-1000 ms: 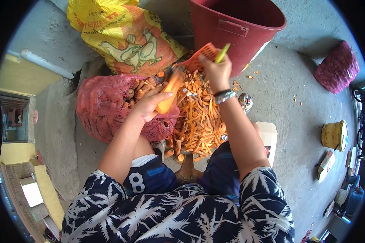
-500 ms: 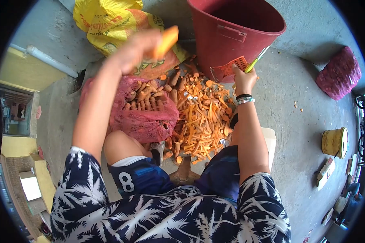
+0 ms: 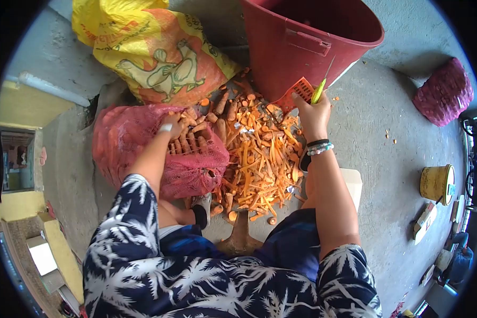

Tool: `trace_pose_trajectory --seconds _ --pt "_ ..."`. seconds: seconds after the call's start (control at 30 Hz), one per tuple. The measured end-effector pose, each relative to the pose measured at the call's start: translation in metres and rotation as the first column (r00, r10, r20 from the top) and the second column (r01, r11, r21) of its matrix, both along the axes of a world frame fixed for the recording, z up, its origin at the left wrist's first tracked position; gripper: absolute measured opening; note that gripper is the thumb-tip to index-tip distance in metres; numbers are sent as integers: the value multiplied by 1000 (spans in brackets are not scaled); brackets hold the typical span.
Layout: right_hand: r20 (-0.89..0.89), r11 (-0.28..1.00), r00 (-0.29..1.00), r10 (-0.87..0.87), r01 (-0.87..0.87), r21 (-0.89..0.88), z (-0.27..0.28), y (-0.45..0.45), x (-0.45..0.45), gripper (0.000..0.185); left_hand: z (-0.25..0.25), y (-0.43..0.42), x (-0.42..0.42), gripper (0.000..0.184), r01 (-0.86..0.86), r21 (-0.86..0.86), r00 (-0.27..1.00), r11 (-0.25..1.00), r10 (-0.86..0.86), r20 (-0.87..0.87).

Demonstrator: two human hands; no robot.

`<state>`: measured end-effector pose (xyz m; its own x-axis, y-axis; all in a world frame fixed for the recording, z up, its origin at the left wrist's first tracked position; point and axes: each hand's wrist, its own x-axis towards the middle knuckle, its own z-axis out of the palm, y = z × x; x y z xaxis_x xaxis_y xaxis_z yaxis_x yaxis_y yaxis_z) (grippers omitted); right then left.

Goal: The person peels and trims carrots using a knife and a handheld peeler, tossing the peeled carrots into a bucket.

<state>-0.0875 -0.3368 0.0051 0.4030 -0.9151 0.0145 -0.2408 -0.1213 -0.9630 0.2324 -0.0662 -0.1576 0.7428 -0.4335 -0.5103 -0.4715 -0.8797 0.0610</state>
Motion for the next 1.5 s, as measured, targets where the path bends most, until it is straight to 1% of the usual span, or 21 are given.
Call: trace_pose_trajectory --seconds 0.03,0.13,0.2,0.3,0.37,0.43,0.5,0.57,0.63,0.67,0.7,0.73,0.9,0.97,1.13,1.2,1.27,1.3,1.4,1.47,1.5 --pt "-6 1000 1000 -7 7 4 -2 -1 3 31 -19 16 -6 61 62 -61 989 996 -53 136" --pt "13 1000 1000 -16 16 -21 -2 -4 13 30 -19 9 -17 61 -32 108 998 994 26 59" --pt "-30 999 999 36 -37 -35 5 0 16 31 -8 2 -13 54 128 309 990 942 -142 24" --pt "-14 996 997 75 -75 -52 3 1 21 30 17 -18 6 54 209 405 974 890 -227 -5" --pt "-6 995 995 96 -96 -35 8 11 25 31 61 -29 17 59 187 216 981 958 -170 -94" --pt "4 993 993 115 -114 -20 10 21 24 32 103 -18 22 51 207 -252 957 945 -249 -147" --pt "-108 888 883 457 -460 -4 2 28 21 37 151 -8 4 50 -73 -570 938 818 -138 -319" --pt "-10 762 774 633 -621 182 -1 48 19 35 207 0 -42 47 -298 -597 855 745 -70 -514" --pt "13 553 587 809 -769 319 -4 65 13 34 219 6 -78 45 -390 -496 667 776 -134 -733" --pt "0 507 536 844 -798 326 -10 75 9 35 207 10 -90 43 -397 -504 597 767 -200 -776" --pt "-13 461 485 875 -822 335 -12 82 6 38 208 10 -114 33 -400 -589 657 702 -229 -719" --pt "-305 478 402 863 -845 240 -4 87 5 46 207 12 -128 32 -437 -589 624 680 -243 -743" --pt "-304 520 452 839 -831 200 3 95 -14 48 215 15 -170 32 -549 -611 585 570 -260 -768" --pt "-223 467 421 879 -853 234 2 93 -20 51 216 16 -175 34 -466 -671 671 576 -265 -693" --pt "-335 547 480 811 -825 142 13 98 -25 44 209 16 -187 42 -367 -770 795 523 -254 -551" --pt "-318 423 332 888 -860 285 16 93 -20 46 205 18 -185 45 -342 -795 827 501 -242 -507" --pt "-318 376 295 901 -897 232 -6 83 -14 42 205 21 -181 46 32 -893 925 449 -351 -143" --pt "-319 325 258 912 -930 175 -6 82 -11 40 208 21 -180 46 29 -893 924 450 -352 -147" --pt "-393 373 280 876 -910 183 2 84 -3 36 209 24 -177 42 -83 -910 823 406 -486 -292" --pt "-448 412 298 843 -893 181 0 86 4 36 193 30 -173 39 -545 -638 480 544 -422 -769" --pt "-447 414 300 843 -892 183 -2 85 7 36 193 30 -174 39 -544 -637 477 547 -422 -771"
